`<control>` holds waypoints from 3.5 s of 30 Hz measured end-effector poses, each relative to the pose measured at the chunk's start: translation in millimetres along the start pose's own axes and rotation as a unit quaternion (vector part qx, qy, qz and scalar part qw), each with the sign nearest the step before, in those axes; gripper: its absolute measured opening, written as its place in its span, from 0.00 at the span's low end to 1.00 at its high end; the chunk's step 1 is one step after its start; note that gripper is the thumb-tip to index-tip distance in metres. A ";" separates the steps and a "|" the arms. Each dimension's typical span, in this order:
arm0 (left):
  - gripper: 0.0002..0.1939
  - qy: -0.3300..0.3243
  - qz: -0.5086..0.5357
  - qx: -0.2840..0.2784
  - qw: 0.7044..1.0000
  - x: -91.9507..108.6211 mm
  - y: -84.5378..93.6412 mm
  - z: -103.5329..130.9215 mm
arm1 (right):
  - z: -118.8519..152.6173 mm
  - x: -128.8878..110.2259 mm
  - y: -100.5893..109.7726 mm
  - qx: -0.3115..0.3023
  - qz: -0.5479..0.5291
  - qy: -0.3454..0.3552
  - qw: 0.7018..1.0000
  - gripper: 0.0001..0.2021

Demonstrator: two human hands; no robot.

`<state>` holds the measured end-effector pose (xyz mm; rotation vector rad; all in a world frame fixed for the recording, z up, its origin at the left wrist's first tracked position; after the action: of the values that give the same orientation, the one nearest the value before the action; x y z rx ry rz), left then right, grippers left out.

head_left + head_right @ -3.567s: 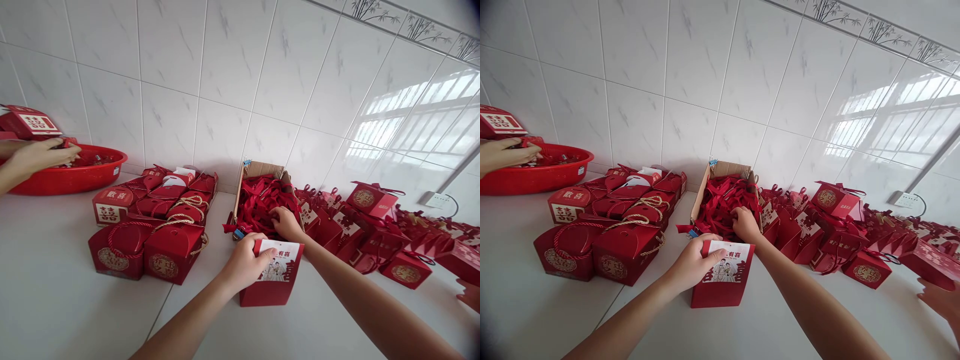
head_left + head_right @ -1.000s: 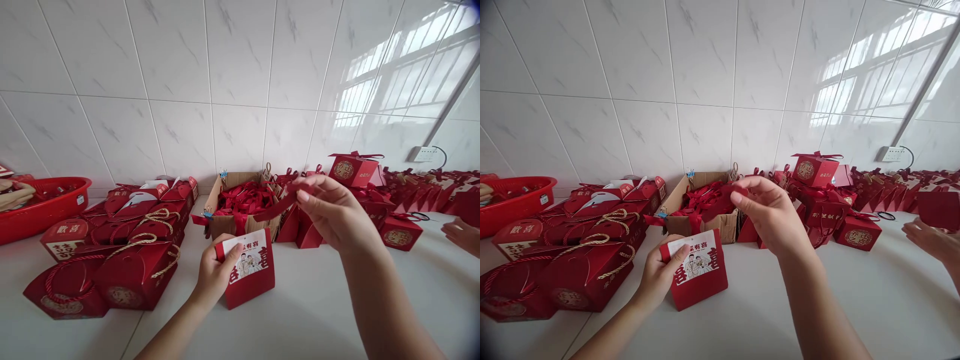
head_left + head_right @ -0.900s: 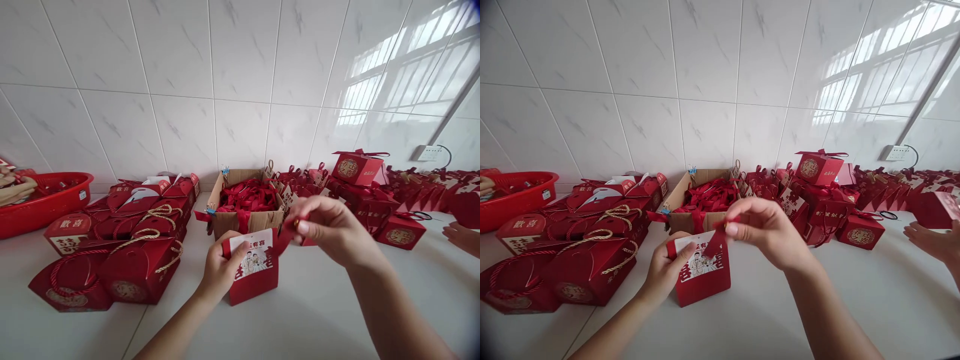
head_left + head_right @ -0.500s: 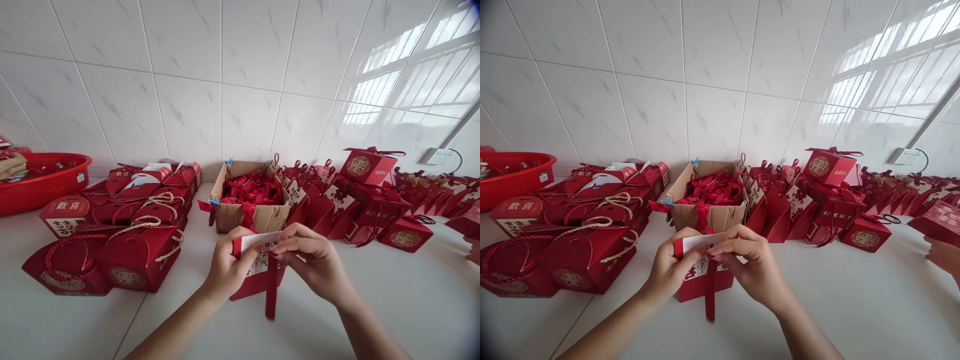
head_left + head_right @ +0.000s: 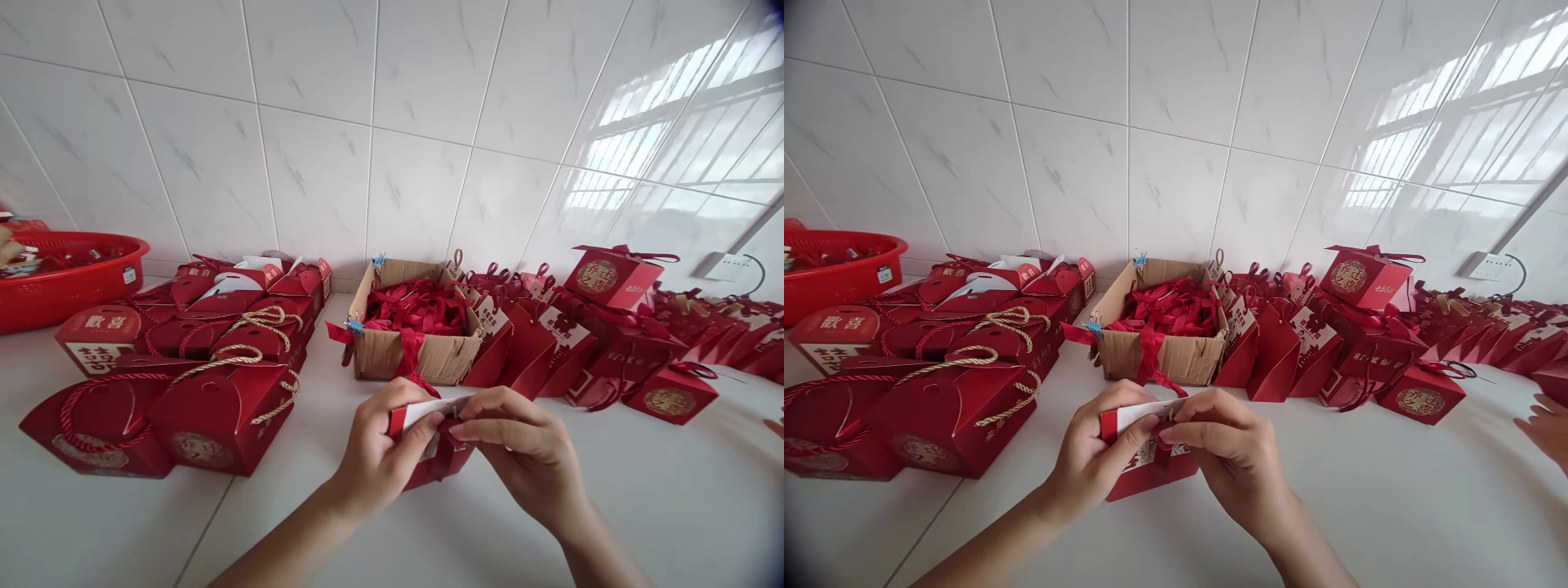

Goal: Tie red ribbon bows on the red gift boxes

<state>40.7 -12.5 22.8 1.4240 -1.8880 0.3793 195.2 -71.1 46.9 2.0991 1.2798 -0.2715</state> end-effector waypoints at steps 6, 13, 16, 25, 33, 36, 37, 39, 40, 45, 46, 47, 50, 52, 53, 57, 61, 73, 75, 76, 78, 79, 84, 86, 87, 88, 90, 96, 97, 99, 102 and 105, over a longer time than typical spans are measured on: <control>0.07 -0.026 -0.003 -0.013 1.000 2.8 -0.1 0.6 | 1.5 -1.4 0.1 -0.002 -0.001 0.007 1.000 0.16; 0.07 -0.033 -0.005 -0.010 0.999 3.2 0.7 0.8 | 1.4 -7.3 -3.2 0.033 0.044 -0.015 0.998 0.15; 0.06 -0.030 -0.003 -0.006 1.000 3.4 0.4 0.8 | 1.5 -10.3 -5.5 0.063 0.088 -0.006 0.994 0.14; 0.07 -0.033 -0.006 -0.004 0.999 3.7 0.4 -0.2 | 4.0 -11.2 -9.0 0.096 0.130 -0.001 0.987 0.12; 0.07 -0.042 0.000 -0.012 0.999 4.6 -0.3 1.8 | 5.4 -14.9 -9.8 0.114 0.152 -0.019 0.982 0.10; 0.07 -0.057 0.009 -0.023 0.998 7.4 -1.0 2.9 | 7.8 -14.3 -7.8 0.143 0.151 -0.048 0.977 0.07; 0.07 -0.064 0.010 -0.024 0.998 8.3 -1.0 3.3 | 8.9 -12.9 -6.0 0.165 0.146 -0.063 0.973 0.06; 0.07 -0.077 0.013 -0.025 0.997 9.8 -0.9 3.5 | 11.0 -7.7 -2.2 0.208 0.116 -0.106 0.965 0.10; 0.07 -0.081 0.014 -0.024 0.996 10.5 -0.6 3.4 | 11.4 -4.0 -1.5 0.213 0.084 -0.134 0.964 0.14; 0.06 -0.094 0.043 -0.048 0.993 13.5 3.3 0.5 | 9.8 12.2 -18.3 0.056 -0.172 -0.272 0.945 0.12; 0.07 -0.088 0.050 -0.059 0.993 13.0 3.9 0.2 | 9.9 13.3 -21.1 0.053 -0.193 -0.282 0.938 0.10; 0.07 -0.071 0.055 -0.073 0.993 11.4 3.9 0.2 | 10.1 14.2 -22.5 0.068 -0.199 -0.286 0.935 0.11; 0.20 0.032 0.036 -0.101 0.994 -0.6 1.8 2.4 | 10.8 16.6 -22.3 0.135 -0.180 -0.284 0.932 0.13; 0.28 0.086 -0.023 -0.095 0.991 -10.5 0.6 4.0 | 10.8 19.3 -20.0 0.162 -0.171 -0.283 0.930 0.14; 0.30 0.097 -0.059 -0.088 0.990 -14.9 0.5 4.1 | 10.7 21.0 -18.2 0.174 -0.168 -0.285 0.928 0.15; 0.25 0.112 -0.145 -0.068 0.981 -27.7 5.3 0.2 | 9.1 29.7 -10.4 0.220 -0.161 -0.303 0.913 0.17; 0.17 0.120 -0.213 -0.125 0.962 -30.3 16.5 -7.0 | 6.1 38.4 -6.1 0.237 -0.179 -0.332 0.895 0.19; 0.10 0.050 -0.124 0.100 0.986 25.5 60.0 -32.6 | 5.8 35.9 -8.9 0.227 -0.146 -0.267 0.925 0.15; 0.09 0.029 -0.094 0.132 0.986 37.5 55.3 -36.3 | 7.1 30.6 -12.4 0.215 -0.116 -0.221 0.944 0.14; 0.09 0.011 -0.084 0.143 0.986 43.4 51.8 -38.7 | 7.7 27.1 -13.4 0.212 -0.101 -0.189 0.954 0.13; 0.08 -0.021 -0.069 0.161 0.984 52.7 44.1 -43.8 | 8.4 18.6 -14.1 0.210 -0.067 -0.108 0.969 0.11; 0.11 -0.037 -0.055 0.166 0.984 55.9 40.7 -46.1 | 8.8 14.3 -14.2 0.211 -0.049 -0.067 0.974 0.10; 0.14 -0.042 0.007 0.096 0.994 51.5 28.2 -46.4 | 10.5 0.4 -15.7 0.196 0.004 0.040 0.980 0.08; 0.09 -0.008 -0.003 0.044 0.999 43.5 25.6 -39.6 | 11.2 -2.3 -17.1 0.183 0.010 0.053 0.982 0.08; 0.06 0.012 -0.010 0.017 1.000 39.3 24.7 -35.3 | 11.6 -3.2 -17.6 0.179 0.012 0.057 0.982 0.08; 0.05 0.034 -0.015 -0.009 0.999 35.3 24.2 -31.0 | 11.9 -3.9 -18.0 0.177 0.014 0.060 0.982 0.08; 0.08 0.071 -0.005 -0.058 0.996 29.0 24.2 -23.3 | 12.7 -4.1 -17.9 0.179 0.014 0.059 0.982 0.08; 0.13 0.113 0.121 -0.171 0.971 25.0 24.8 -13.4 | 13.9 -1.8 -17.7 0.177 -0.008 0.030 0.984 0.09; 0.13 0.102 0.116 -0.176 0.972 25.8 24.3 -13.0 | 13.8 -2.0 -17.8 0.175 -0.009 0.030 0.984 0.09; 0.11 0.072 0.088 -0.168 0.979 27.4 22.7 -12.4 | 13.5 -2.7 -18.1 0.175 -0.012 0.029 0.984 0.09; 0.09 0.041 0.050 -0.138 0.988 27.2 19.3 -10.4 | 12.8 -3.4 -18.1 0.179 -0.010 0.027 0.983 0.10; 0.09 0.038 0.049 -0.120 0.991 24.1 16.2 -7.6 | 12.1 -3.2 -18.3 0.182 -0.009 0.025 0.983 0.09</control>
<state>25.7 -19.3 47.9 1.1462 -1.8755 0.2401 179.9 -75.4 31.5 2.4135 1.3601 -0.4954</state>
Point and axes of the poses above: each hand's wrist, its own z-axis away from the middle knuckle, its own y-axis out of the back of the hand, x = y × z, the point moved 3 cm from there along -z, towards the middle knuckle, and after that the axes turned 7 degrees about -y, right-handed, at the moved point
